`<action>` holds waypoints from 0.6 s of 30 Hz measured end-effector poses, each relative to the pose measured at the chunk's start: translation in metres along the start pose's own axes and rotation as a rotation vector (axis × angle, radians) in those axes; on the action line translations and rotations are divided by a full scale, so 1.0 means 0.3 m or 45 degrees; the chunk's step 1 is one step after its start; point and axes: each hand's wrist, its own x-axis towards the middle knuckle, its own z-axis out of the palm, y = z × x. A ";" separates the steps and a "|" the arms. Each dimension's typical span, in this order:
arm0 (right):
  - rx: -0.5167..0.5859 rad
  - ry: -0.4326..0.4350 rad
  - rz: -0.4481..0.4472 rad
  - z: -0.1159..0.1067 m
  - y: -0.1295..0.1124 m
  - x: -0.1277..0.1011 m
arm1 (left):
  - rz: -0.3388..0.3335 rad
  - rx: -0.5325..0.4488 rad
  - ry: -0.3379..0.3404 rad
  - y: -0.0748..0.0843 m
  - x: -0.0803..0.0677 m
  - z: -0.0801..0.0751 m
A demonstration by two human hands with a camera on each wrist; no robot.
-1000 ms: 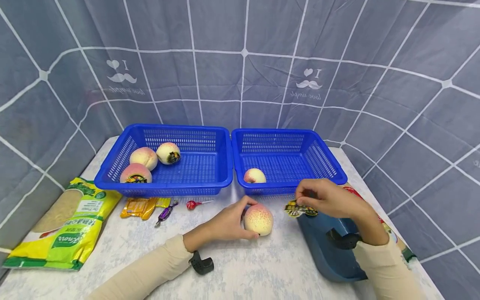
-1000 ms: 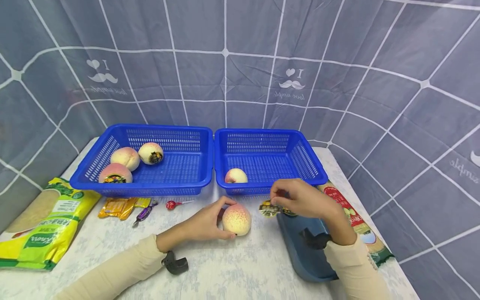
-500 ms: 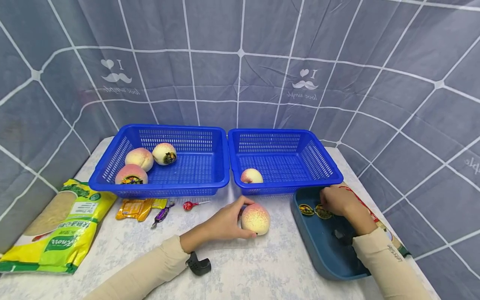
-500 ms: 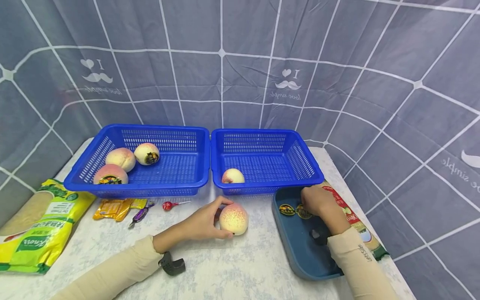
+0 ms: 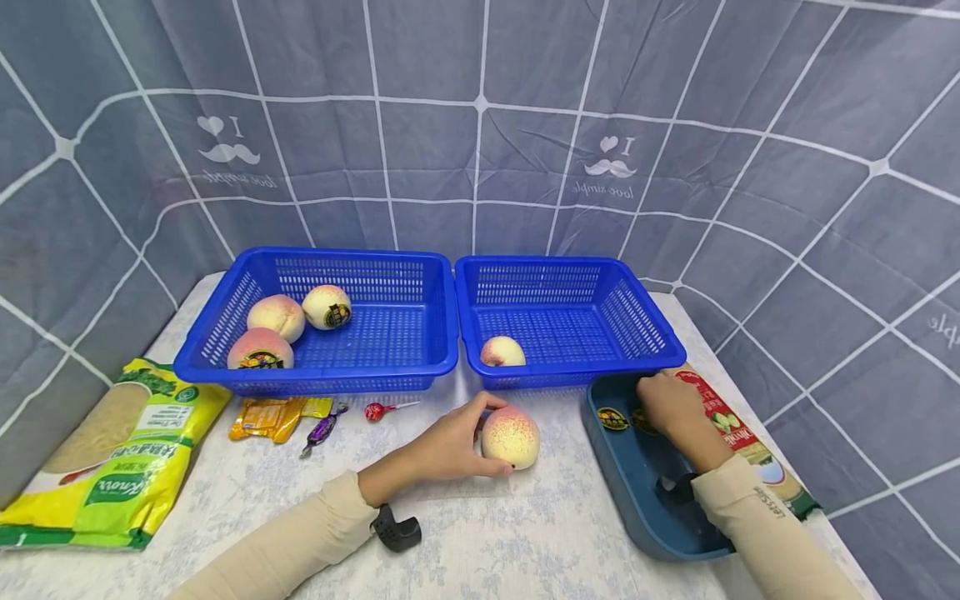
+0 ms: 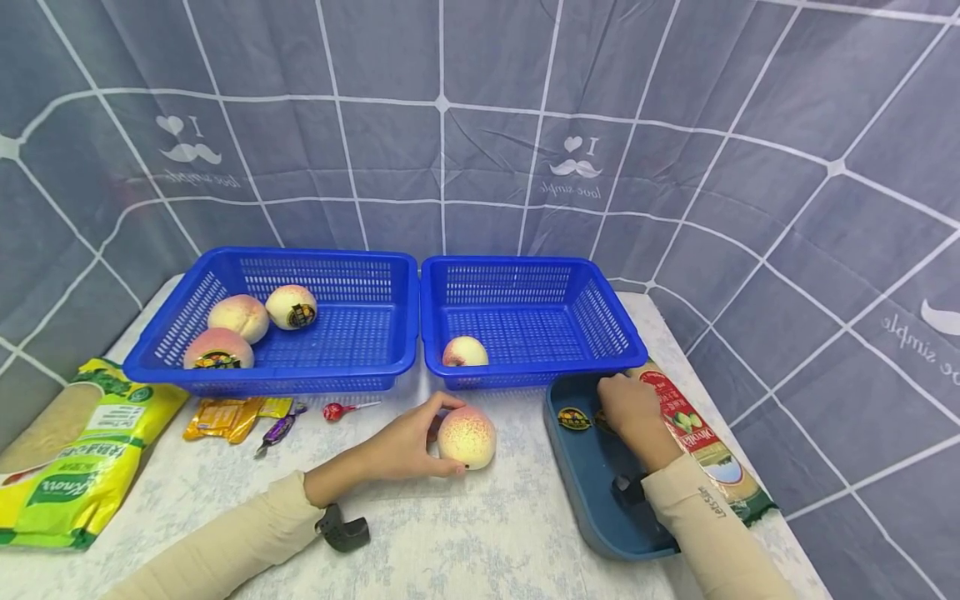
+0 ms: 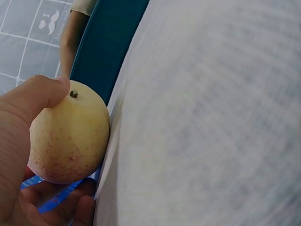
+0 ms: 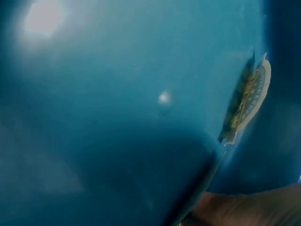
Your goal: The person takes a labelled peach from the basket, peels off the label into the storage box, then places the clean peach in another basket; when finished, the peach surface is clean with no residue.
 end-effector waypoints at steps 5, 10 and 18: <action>-0.023 0.025 -0.004 0.007 -0.006 -0.003 | -0.004 -0.003 -0.001 -0.006 0.001 0.001; 0.042 -0.057 -0.022 0.001 -0.004 -0.007 | -0.013 -0.025 -0.009 -0.003 0.000 0.001; 0.608 -0.198 -0.344 -0.116 0.052 -0.030 | 0.027 -0.082 -0.008 -0.003 0.002 0.001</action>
